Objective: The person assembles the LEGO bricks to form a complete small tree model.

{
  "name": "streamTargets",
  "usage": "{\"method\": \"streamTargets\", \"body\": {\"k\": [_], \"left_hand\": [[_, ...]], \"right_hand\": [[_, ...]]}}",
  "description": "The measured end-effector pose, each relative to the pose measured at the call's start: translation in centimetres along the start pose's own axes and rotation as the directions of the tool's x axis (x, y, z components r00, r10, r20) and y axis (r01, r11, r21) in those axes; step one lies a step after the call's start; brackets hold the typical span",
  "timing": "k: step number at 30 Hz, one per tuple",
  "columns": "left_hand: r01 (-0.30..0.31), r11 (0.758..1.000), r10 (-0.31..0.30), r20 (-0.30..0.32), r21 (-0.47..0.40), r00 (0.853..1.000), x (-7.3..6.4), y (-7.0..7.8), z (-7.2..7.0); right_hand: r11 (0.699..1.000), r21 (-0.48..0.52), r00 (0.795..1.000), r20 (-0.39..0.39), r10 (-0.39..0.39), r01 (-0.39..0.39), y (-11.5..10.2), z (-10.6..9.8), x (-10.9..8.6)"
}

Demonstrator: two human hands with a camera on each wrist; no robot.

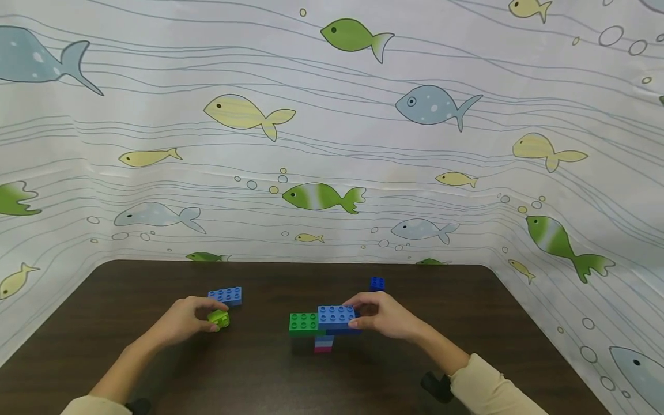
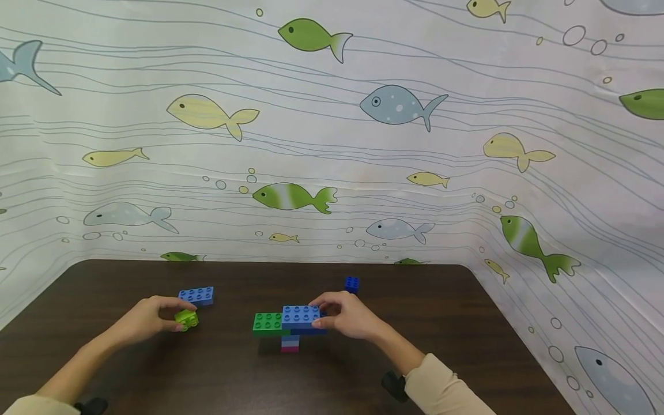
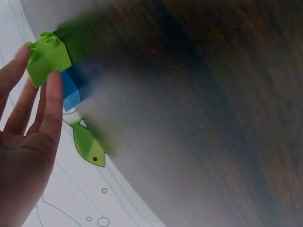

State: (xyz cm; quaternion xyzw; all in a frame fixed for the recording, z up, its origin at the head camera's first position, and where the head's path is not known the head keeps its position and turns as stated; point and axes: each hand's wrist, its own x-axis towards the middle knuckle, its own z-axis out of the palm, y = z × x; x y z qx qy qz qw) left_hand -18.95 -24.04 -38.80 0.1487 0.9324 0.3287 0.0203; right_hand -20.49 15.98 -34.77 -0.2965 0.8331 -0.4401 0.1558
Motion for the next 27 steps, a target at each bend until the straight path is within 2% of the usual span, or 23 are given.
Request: {"method": "streamTargets", "body": {"k": [9,16,21,27], "left_hand": [[0.017,0.998,-0.015,0.037,-0.057,0.999,-0.16,0.18,-0.07],[-0.047,0.997,0.051,0.074,-0.064,0.996,-0.15,-0.10,0.19],[-0.060,0.997,0.063,0.068,-0.051,0.996,-0.29,-0.09,0.40],[-0.094,0.991,0.100,0.068,-0.091,0.993,-0.40,0.76,0.27]], "right_hand": [[0.999,-0.033,1.000,0.003,-0.004,0.004,0.07,-0.05,0.07],[0.999,-0.038,1.000,0.004,-0.009,0.009,0.17,-0.05,0.14],[1.000,-0.029,1.000,0.004,-0.003,0.003,0.13,-0.01,0.12],[0.999,-0.038,1.000,-0.004,0.009,-0.009,0.03,0.00,0.07]]}}
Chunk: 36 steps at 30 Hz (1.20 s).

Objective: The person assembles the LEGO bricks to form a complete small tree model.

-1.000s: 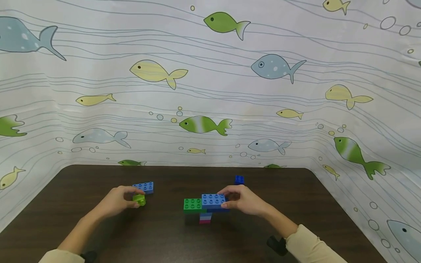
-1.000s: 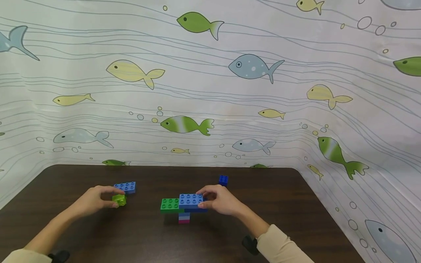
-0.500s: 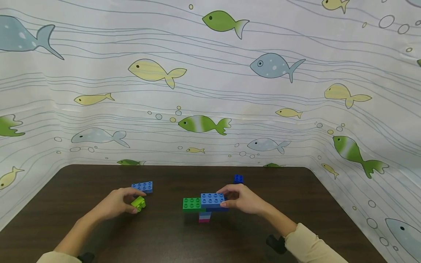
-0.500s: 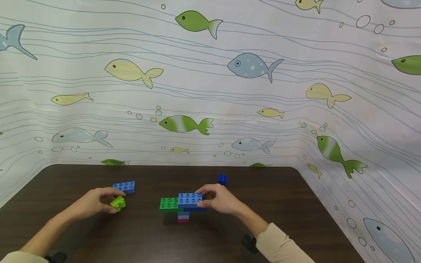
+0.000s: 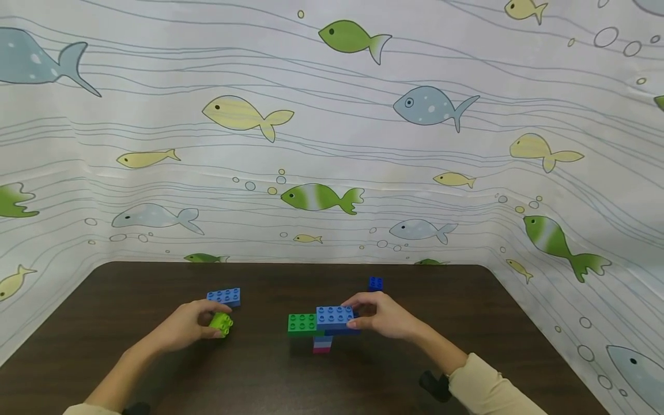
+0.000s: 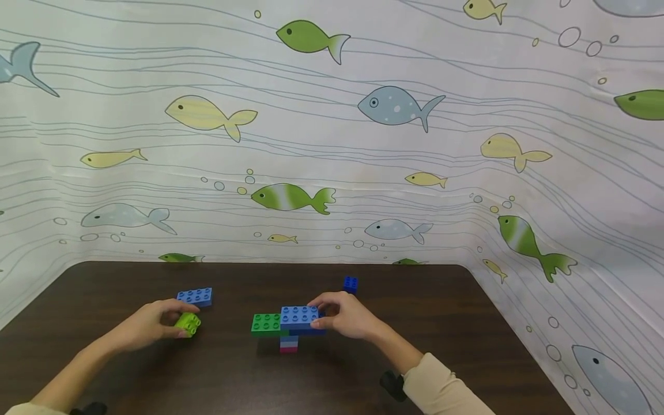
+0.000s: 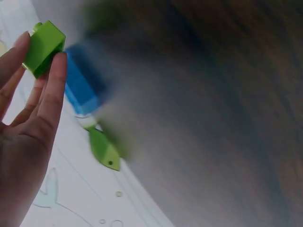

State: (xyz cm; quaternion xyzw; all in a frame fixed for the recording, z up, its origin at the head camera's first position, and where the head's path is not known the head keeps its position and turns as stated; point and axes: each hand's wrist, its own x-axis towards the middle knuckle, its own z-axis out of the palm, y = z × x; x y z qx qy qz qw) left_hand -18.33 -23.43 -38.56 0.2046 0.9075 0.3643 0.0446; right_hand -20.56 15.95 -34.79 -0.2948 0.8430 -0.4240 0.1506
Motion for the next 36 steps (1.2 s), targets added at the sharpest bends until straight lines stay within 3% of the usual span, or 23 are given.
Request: {"method": "streamTargets", "body": {"k": [5,11,20,29,36], "left_hand": [[-0.047,0.994,0.048,0.008,-0.099,0.999,0.3,1.9,0.1],[-0.076,0.967,0.079,0.001,-0.244,0.997,1.1,5.0,0.8],[-0.084,0.959,0.072,-0.053,-0.270,0.996,2.5,8.8,3.5],[-0.127,0.944,0.093,-0.123,-0.305,0.988,3.5,10.1,5.8],[-0.126,0.952,0.093,-0.129,-0.278,0.987,4.0,10.2,6.9]], "right_hand": [[1.000,0.005,1.000,-0.003,0.006,-0.006,-0.1,0.0,-0.1],[1.000,0.011,1.000,-0.004,0.005,-0.005,0.0,-0.1,-0.1],[1.000,0.008,1.000,-0.007,0.000,0.000,0.1,0.0,-0.1],[1.000,0.013,1.000,-0.016,0.014,-0.014,0.1,0.1,-0.1],[1.000,0.020,1.000,-0.016,0.014,-0.014,0.1,0.1,0.0]]}}
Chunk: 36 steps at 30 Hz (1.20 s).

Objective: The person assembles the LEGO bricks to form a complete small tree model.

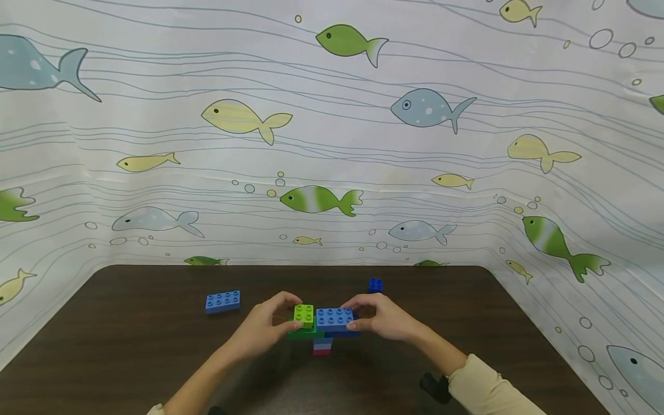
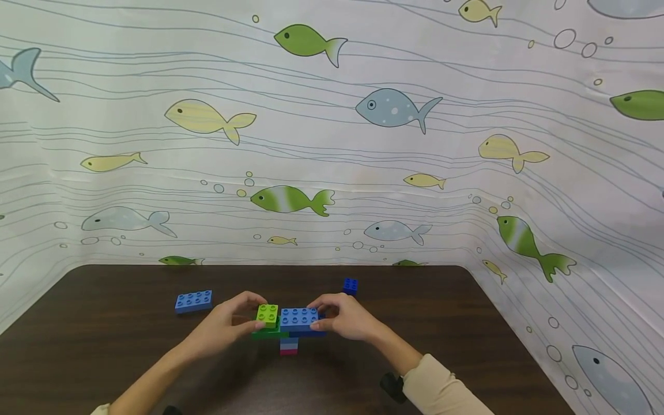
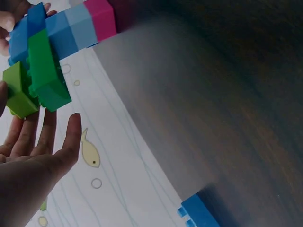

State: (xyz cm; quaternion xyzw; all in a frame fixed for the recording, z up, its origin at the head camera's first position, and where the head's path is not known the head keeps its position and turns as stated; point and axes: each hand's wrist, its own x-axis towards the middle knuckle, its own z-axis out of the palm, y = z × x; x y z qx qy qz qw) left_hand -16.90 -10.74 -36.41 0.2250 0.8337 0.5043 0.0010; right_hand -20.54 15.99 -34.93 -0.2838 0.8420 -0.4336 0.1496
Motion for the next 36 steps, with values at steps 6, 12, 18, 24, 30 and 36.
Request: {"method": "streamTargets", "body": {"k": [6,12,18,24,30,36], "left_hand": [[-0.011,1.000,0.011,0.010,0.024,1.000,0.18,-0.21,0.57],[-0.013,1.000,0.013,0.028,0.006,1.000,0.20,-0.34,0.61],[-0.013,1.000,0.013,0.053,-0.011,0.998,0.33,-0.42,0.75],[-0.007,1.000,0.006,0.040,0.023,0.999,0.40,-0.52,0.98],[0.004,0.999,-0.005,0.030,0.044,1.000,0.38,-0.50,1.00],[0.001,1.000,-0.002,0.032,0.028,0.999,0.24,-0.50,1.04]], "right_hand": [[1.000,-0.023,1.000,0.001,-0.008,0.008,-0.04,0.00,-0.01],[1.000,0.001,1.000,0.005,-0.007,0.007,-0.09,0.00,-0.07],[1.000,0.012,1.000,0.010,-0.014,0.014,0.12,-0.01,0.02],[1.000,0.005,1.000,0.011,-0.019,0.019,0.11,-0.01,0.04],[0.999,-0.004,0.999,0.016,-0.035,0.035,0.01,-0.02,0.09],[0.999,-0.022,0.999,0.017,-0.038,0.038,0.02,0.05,0.11]]}}
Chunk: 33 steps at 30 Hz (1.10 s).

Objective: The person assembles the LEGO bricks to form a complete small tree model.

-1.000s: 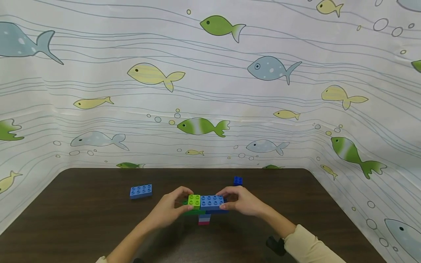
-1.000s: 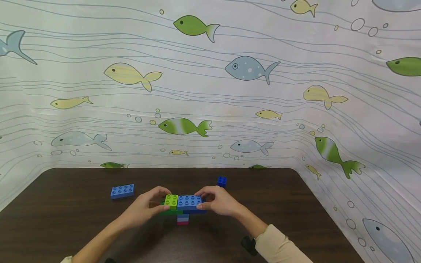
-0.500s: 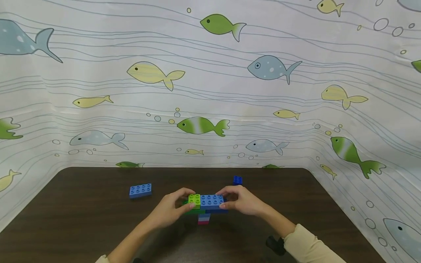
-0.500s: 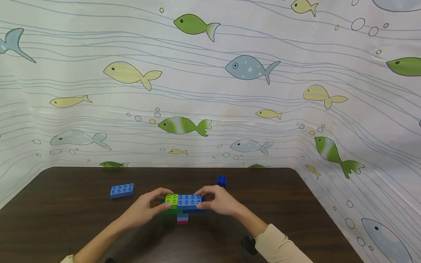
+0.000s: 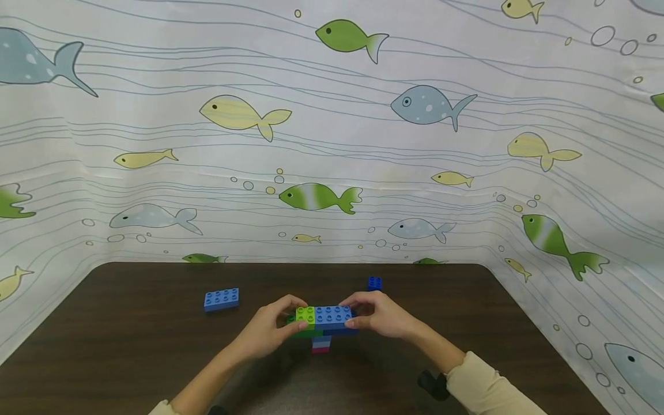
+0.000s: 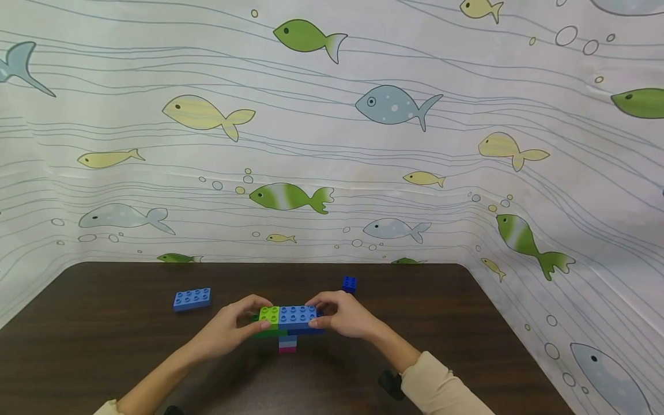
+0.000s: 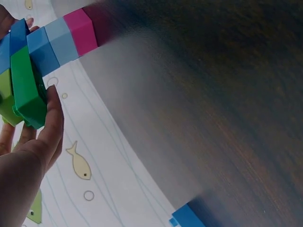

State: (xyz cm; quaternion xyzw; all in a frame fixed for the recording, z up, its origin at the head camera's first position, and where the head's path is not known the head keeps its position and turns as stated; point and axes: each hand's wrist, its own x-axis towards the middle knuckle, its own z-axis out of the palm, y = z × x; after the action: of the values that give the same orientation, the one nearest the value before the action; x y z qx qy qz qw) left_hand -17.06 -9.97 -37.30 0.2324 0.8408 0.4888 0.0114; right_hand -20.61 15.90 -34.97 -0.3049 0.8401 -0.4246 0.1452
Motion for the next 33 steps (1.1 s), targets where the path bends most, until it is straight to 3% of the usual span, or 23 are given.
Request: {"method": "streamTargets", "body": {"k": [16,33], "left_hand": [[-0.018,1.000,0.018,-0.015,-0.013,1.000,0.11,-0.35,0.05],[0.042,0.997,-0.045,-0.033,-0.061,0.998,0.20,-0.32,0.06]], "right_hand": [[1.000,-0.022,1.000,-0.020,0.004,-0.004,0.18,0.18,0.02],[1.000,-0.013,1.000,-0.021,0.020,-0.021,-0.08,0.20,-0.06]]}}
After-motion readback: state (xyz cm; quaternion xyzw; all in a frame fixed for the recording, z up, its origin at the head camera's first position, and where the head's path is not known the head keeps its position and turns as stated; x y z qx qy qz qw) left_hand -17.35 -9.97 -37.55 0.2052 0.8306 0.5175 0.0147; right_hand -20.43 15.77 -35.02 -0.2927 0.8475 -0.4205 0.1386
